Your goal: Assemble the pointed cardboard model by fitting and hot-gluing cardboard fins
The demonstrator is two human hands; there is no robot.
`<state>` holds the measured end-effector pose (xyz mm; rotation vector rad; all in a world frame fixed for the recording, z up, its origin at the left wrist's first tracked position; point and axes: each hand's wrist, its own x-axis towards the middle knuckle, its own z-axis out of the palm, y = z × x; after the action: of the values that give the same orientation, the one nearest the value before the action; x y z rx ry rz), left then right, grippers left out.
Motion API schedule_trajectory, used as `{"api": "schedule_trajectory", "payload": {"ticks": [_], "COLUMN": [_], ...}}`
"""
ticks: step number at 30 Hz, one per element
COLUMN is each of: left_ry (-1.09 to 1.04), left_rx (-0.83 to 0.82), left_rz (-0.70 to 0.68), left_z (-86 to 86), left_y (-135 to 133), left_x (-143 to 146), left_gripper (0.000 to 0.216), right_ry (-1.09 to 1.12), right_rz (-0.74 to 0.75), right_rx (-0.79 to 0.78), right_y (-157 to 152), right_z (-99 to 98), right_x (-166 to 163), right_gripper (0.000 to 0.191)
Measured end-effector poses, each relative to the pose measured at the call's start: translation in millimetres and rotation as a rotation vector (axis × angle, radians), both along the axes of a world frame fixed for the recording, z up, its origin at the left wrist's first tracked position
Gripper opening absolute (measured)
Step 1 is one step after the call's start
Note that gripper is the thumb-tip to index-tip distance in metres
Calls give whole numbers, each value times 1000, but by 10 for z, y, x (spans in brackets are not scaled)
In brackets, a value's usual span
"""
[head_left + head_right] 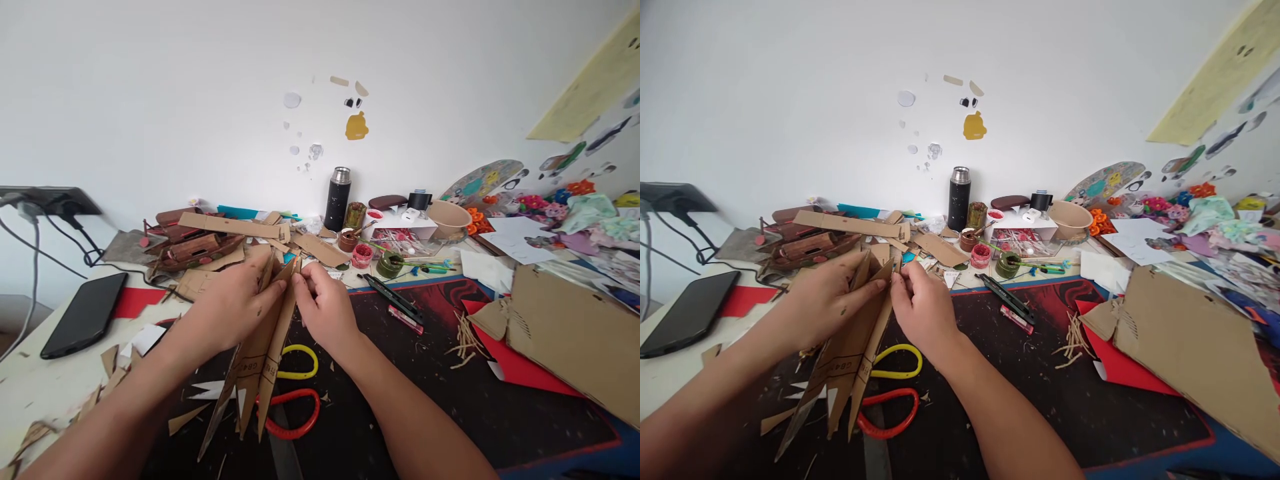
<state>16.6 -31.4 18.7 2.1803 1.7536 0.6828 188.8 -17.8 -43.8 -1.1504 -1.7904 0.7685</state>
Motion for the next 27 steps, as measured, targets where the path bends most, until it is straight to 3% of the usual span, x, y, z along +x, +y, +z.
{"api": "schedule_trajectory", "payload": {"ticks": [27], "left_ry": [-12], "left_rx": [1], "left_rz": [-48], "left_z": [-55], "left_y": [26], "left_x": [8], "left_gripper": [24], "right_ry": [-53], "right_rz": [16], "right_rx": [-19], "right_y": [-9], "right_z": [2], "right_x": [-5], "right_gripper": [17]}}
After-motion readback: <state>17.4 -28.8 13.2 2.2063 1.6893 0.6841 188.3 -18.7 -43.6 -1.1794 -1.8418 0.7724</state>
